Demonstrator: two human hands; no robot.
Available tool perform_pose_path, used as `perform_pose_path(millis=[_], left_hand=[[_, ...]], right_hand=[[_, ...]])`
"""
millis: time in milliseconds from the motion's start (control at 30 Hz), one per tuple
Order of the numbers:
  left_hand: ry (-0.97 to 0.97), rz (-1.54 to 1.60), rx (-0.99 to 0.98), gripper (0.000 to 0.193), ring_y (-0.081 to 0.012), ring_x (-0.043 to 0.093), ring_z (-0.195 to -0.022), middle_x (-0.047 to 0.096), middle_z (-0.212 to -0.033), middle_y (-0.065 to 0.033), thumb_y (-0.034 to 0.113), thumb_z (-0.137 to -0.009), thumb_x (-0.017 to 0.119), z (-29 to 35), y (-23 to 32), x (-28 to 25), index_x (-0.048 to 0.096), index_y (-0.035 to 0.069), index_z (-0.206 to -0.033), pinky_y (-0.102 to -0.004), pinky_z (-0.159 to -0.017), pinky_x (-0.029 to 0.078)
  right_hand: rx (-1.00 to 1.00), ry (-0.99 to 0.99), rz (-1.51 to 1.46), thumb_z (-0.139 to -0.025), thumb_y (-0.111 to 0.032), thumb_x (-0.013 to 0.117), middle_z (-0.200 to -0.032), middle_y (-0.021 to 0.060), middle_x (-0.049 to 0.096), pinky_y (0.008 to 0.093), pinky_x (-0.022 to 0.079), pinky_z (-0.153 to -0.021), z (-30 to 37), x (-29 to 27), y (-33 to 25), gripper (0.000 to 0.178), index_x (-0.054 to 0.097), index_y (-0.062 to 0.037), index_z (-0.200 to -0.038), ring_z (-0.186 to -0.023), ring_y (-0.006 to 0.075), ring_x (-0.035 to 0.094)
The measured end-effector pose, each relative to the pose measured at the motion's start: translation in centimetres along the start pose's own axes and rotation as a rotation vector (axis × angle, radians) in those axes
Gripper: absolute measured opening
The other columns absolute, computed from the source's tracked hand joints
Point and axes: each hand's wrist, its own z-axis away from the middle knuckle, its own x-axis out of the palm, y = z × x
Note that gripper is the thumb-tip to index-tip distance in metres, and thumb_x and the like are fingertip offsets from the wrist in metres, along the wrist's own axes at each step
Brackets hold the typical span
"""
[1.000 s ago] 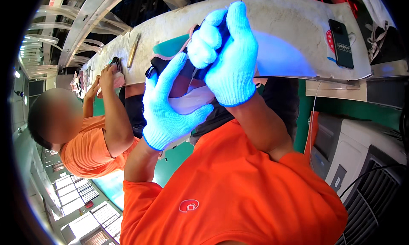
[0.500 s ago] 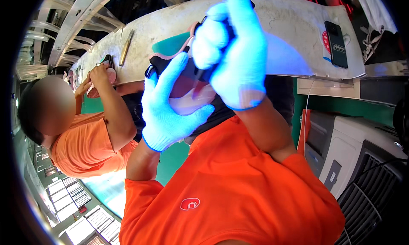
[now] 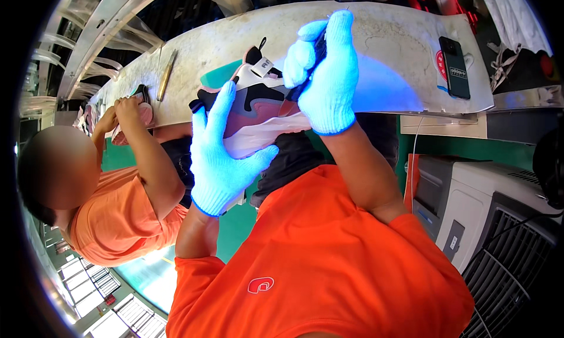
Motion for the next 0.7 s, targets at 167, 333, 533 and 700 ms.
perform_pose_path(millis=[167, 333, 533, 700], left_hand=[[-0.010, 0.048, 0.009, 0.117, -0.0320, 0.071, -0.125, 0.066, -0.139, -0.0195, 0.022, -0.065, 0.100, -0.2, -0.6, 0.1, 0.049, 0.006, -0.169, -0.0439, -0.110, 0.058], [-0.012, 0.016, 0.023, 0.116, -0.0319, 0.072, -0.125, 0.066, -0.140, -0.0198, 0.023, -0.066, 0.101, -0.6, -1.3, 0.1, 0.049, 0.006, -0.169, -0.0443, -0.108, 0.060], [0.021, 0.014, -0.007, 0.112, -0.0309, 0.074, -0.122, 0.067, -0.139, -0.0195, 0.022, -0.068, 0.100, -0.6, -0.6, 0.4, 0.051, 0.007, -0.167, -0.0433, -0.104, 0.061], [0.063, 0.058, -0.028, 0.107, -0.0384, 0.077, -0.116, 0.063, -0.141, -0.0276, 0.023, -0.067, 0.099, 0.1, -0.7, 1.0, 0.056, 0.013, -0.165, -0.0458, -0.098, 0.064]], right_hand=[[0.305, -0.359, -0.312, -0.115, -0.064, 0.052, -0.064, 0.0050, 0.055, 0.0382, 0.043, -0.045, -1.5, -2.0, 0.2, 0.059, 0.069, -0.0102, -0.101, -0.049, 0.0202, 0.053], [0.150, -0.060, 0.002, -0.113, -0.068, 0.053, -0.068, -0.0007, 0.050, 0.0350, 0.034, -0.051, -0.5, -0.2, 0.4, 0.058, 0.074, -0.0152, -0.100, -0.056, 0.0165, 0.048], [0.166, 0.023, -0.084, -0.113, -0.064, 0.059, -0.067, -0.0015, 0.050, 0.0347, 0.037, -0.053, -0.6, -0.1, 0.2, 0.054, 0.071, -0.0137, -0.097, -0.057, 0.0158, 0.049], [0.232, 0.050, -0.237, -0.112, -0.059, 0.064, -0.063, -0.0034, 0.047, 0.0335, 0.033, -0.048, -0.8, -0.1, 0.1, 0.050, 0.069, -0.0132, -0.094, -0.052, 0.0139, 0.045]])
